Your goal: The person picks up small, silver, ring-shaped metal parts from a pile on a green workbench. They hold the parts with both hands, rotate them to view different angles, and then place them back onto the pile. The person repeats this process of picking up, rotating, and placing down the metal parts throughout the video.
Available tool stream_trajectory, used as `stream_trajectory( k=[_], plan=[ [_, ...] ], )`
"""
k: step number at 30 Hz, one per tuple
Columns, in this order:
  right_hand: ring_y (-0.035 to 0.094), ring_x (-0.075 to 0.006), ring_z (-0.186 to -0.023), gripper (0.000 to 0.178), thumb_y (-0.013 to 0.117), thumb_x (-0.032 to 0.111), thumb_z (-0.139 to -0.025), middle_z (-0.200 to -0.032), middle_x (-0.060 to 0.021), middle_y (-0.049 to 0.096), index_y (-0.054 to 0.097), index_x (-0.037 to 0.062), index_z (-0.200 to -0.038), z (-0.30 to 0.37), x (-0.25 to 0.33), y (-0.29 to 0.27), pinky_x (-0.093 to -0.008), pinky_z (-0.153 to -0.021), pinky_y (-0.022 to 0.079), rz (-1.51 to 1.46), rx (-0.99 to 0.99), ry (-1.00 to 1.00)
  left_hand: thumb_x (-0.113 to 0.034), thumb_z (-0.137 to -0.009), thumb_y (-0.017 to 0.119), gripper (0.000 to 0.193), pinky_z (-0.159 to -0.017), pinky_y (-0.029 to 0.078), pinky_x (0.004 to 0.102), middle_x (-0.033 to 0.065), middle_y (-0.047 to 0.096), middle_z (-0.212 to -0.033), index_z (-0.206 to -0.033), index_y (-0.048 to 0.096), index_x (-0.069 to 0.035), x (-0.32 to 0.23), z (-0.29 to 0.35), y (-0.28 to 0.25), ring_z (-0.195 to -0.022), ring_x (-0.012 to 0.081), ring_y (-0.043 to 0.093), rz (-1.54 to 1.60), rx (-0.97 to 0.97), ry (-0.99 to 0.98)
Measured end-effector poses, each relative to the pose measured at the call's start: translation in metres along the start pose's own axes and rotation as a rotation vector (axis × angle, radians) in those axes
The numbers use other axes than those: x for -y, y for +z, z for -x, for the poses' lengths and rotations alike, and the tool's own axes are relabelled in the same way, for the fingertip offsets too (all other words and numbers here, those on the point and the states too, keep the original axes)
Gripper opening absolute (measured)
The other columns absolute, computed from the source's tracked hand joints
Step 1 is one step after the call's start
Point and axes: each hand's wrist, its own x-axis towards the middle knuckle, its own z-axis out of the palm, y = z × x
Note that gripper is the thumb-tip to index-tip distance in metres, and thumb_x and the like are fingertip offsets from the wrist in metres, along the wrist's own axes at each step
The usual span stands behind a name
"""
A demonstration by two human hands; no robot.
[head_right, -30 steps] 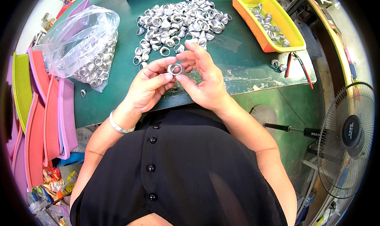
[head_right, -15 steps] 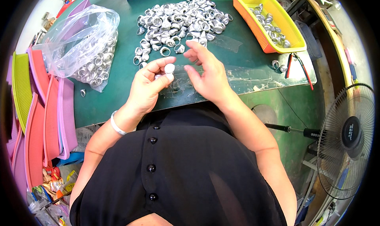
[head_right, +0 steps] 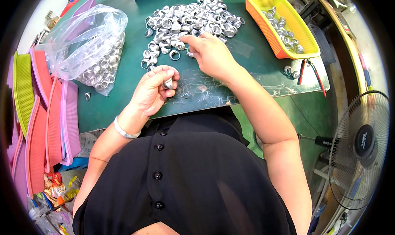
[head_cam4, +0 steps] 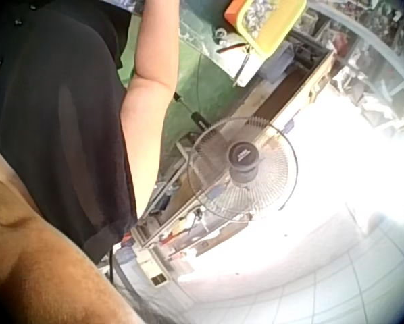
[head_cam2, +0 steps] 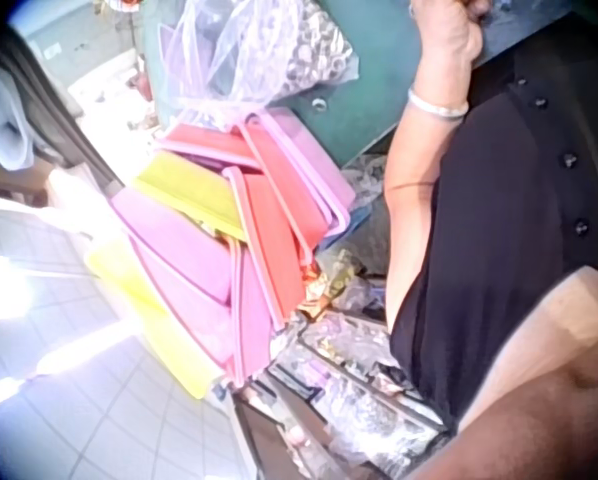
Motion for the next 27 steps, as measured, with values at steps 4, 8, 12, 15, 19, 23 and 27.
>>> stream_trajectory(
  k=[4,8,12,15,19,23,27],
  plan=[
    [0.051,-0.0143,-0.076,0.047,0.053,-0.009,-0.072,-0.074,-0.0036,0.053,0.051,0.0056,-0.116,0.004,-0.002,-0.008,-0.0267,-0.070,0.043,-0.456,0.083,0.058,-0.010,-0.083,0.059,0.016,-0.052,0.037,0.0173,0.0001,0.055,-0.076,-0.098,0.057,-0.004,-0.007,0.003,0.003,-0.063,0.0042,0.048,-0.121,0.001,0.053],
    [0.049,-0.0090,-0.078,0.055,0.050,-0.010,-0.073,-0.079,-0.0010,0.051,0.044,0.0067,-0.124,0.010,0.005,-0.020,-0.0240,-0.072,0.042,-0.804,0.281,0.079,-0.007,-0.081,0.060,0.027,-0.059,0.034,0.0162,-0.0043,0.051,-0.074,-0.108,0.056,-0.003,0.000,-0.006,0.006,-0.065,0.0019,0.043,-0.729,0.010,0.539],
    [0.049,-0.0079,-0.080,0.059,0.052,-0.010,-0.073,-0.082,-0.0016,0.050,0.038,0.0042,-0.129,0.015,0.011,-0.023,-0.0223,-0.074,0.041,-0.910,0.332,0.070,-0.008,-0.081,0.060,0.013,-0.058,0.034,0.0178,-0.0043,0.053,-0.073,-0.093,0.058,-0.003,-0.006,-0.001,0.011,-0.064,0.0018,0.042,-0.849,0.087,0.526],
    [0.050,-0.0083,-0.082,0.059,0.053,-0.008,-0.075,-0.084,-0.0028,0.051,0.035,0.0033,-0.130,0.019,0.017,-0.025,-0.0220,-0.076,0.042,-0.962,0.317,0.138,-0.007,-0.081,0.061,0.009,-0.057,0.034,0.0174,-0.0044,0.053,-0.072,-0.088,0.057,-0.003,-0.005,0.001,0.011,-0.063,0.0015,0.042,-0.892,0.109,0.538],
    [0.052,-0.0099,-0.082,0.055,0.054,-0.006,-0.077,-0.087,-0.0041,0.055,0.036,0.0039,-0.129,0.026,0.017,-0.020,-0.0238,-0.075,0.043,-1.130,0.195,0.189,-0.005,-0.080,0.062,0.009,-0.055,0.033,0.0167,-0.0048,0.053,-0.072,-0.085,0.056,-0.003,-0.004,0.005,0.013,-0.062,0.0011,0.042,-0.869,0.153,0.484],
    [0.053,-0.0134,-0.093,0.055,0.055,-0.003,-0.079,-0.097,-0.0077,0.055,0.033,0.0017,-0.130,0.032,0.018,-0.016,-0.0270,-0.082,0.043,-1.190,0.095,0.174,-0.004,-0.080,0.062,0.009,-0.057,0.036,0.0164,-0.0038,0.055,-0.076,-0.087,0.056,-0.004,0.005,0.004,0.011,-0.065,0.0015,0.045,-0.710,0.146,0.477],
    [0.053,-0.0135,-0.096,0.055,0.055,-0.005,-0.079,-0.104,-0.0080,0.053,0.036,0.0044,-0.129,0.040,0.027,-0.013,-0.0269,-0.085,0.043,-1.176,0.045,0.166,-0.002,-0.081,0.061,0.010,-0.062,0.038,0.0170,-0.0024,0.057,-0.079,-0.089,0.056,-0.004,0.012,0.001,0.010,-0.070,0.0028,0.049,-0.555,0.145,0.515]
  ],
)
